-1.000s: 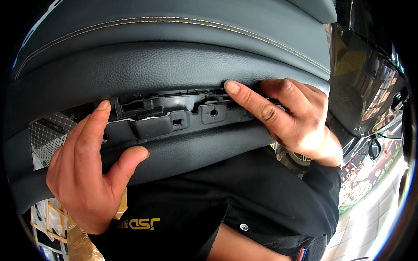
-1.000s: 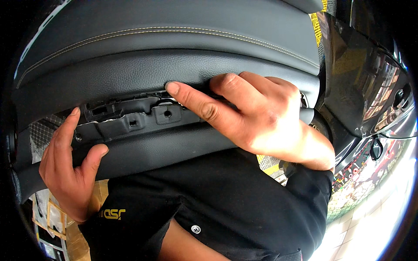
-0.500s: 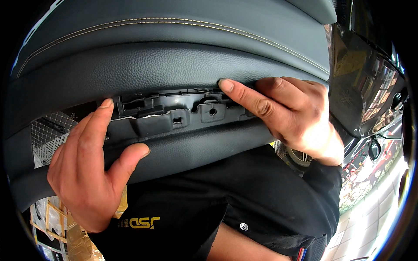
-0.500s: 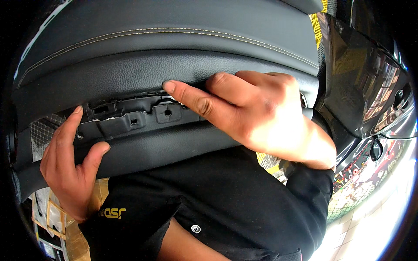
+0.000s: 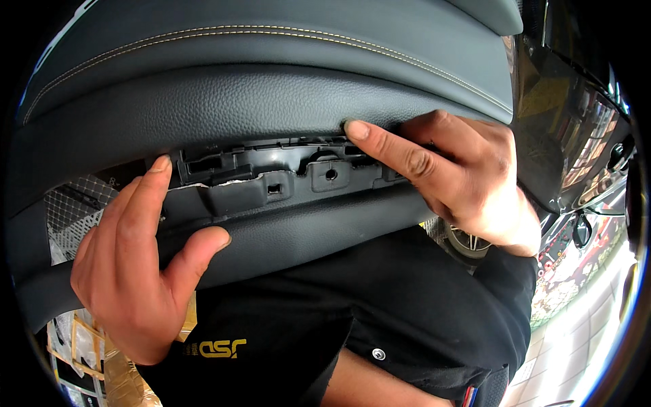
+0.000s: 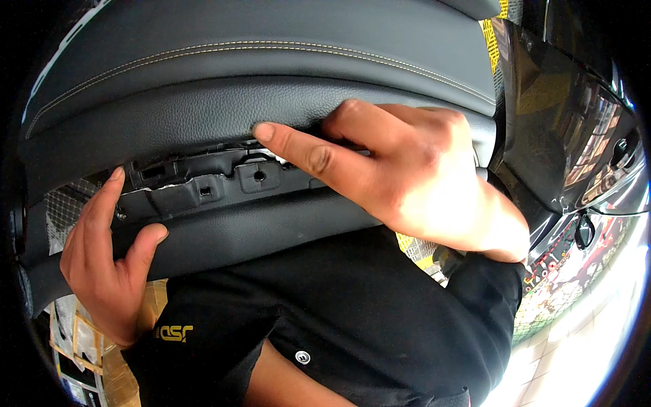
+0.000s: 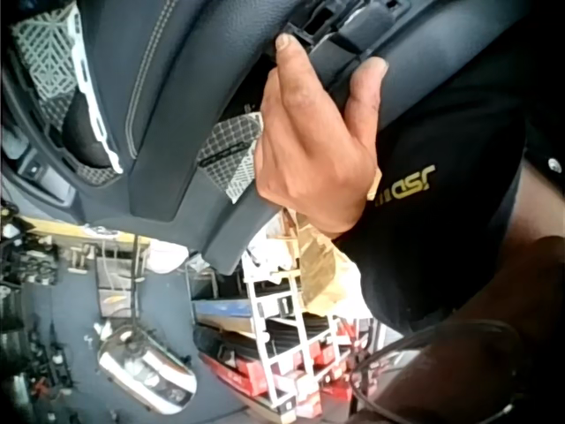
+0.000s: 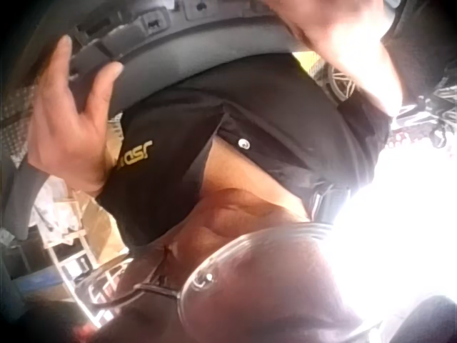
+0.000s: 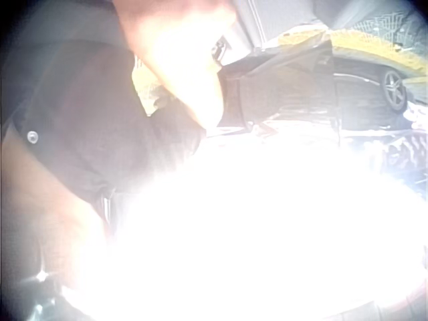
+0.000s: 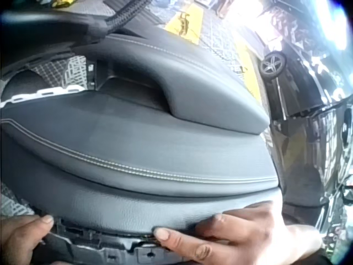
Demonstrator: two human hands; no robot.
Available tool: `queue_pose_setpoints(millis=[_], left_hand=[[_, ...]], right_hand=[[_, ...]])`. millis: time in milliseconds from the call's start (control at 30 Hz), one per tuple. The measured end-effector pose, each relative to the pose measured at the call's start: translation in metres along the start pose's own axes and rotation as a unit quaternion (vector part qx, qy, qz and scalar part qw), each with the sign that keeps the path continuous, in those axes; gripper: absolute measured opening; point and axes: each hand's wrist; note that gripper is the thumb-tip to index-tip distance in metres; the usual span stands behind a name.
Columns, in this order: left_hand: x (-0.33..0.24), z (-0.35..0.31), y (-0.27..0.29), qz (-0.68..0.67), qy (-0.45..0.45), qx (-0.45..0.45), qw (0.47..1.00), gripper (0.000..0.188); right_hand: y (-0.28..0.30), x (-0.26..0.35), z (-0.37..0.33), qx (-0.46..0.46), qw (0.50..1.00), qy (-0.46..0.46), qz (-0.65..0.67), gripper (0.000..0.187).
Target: The person uses a prying tool to detach plastic trim components and internal wiring from a car door panel while sitting on the floor.
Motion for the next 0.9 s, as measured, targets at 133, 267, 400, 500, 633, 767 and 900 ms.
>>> queue_pose_setpoints(millis=[133, 267, 400, 500, 633, 767, 900], left_hand=[[0.000, 0.002, 0.000, -0.001, -0.003, -0.005, 1.000, 0.064], [0.002, -0.001, -0.002, -0.003, -0.005, -0.008, 1.000, 0.063], [-0.001, 0.002, 0.001, -0.001, -0.004, -0.001, 1.000, 0.061], [-0.001, 0.002, 0.001, -0.004, -0.001, 0.004, 1.000, 0.061], [-0.001, 0.000, 0.000, -0.012, 0.008, 0.013, 1.000, 0.060], [0.000, 0.000, 0.002, 0.004, -0.001, 0.008, 1.000, 0.061], [-0.003, 0.002, 0.003, 0.009, 0.004, 0.011, 1.000, 0.061]], right_hand=[[-0.007, -0.004, -0.004, -0.042, 0.999, 0.020, -0.005, 0.052], [-0.011, -0.002, -0.005, -0.049, 0.998, 0.033, -0.037, 0.053], [-0.010, 0.001, -0.004, -0.038, 0.998, 0.028, -0.047, 0.054], [-0.006, 0.004, -0.002, -0.011, 1.000, -0.001, -0.026, 0.053], [0.004, 0.003, 0.002, 0.050, 0.998, -0.019, -0.014, 0.052], [0.000, -0.001, 0.000, 0.011, 1.000, 0.005, -0.001, 0.052], [-0.009, -0.004, -0.005, -0.041, 0.998, 0.032, -0.027, 0.053]])
Point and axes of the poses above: each hand's wrist, its own z-axis towards the middle knuckle, its own y-axis out of the back of the hand, x = y × z, and after that the axes turned 10 degrees about z, right-handed
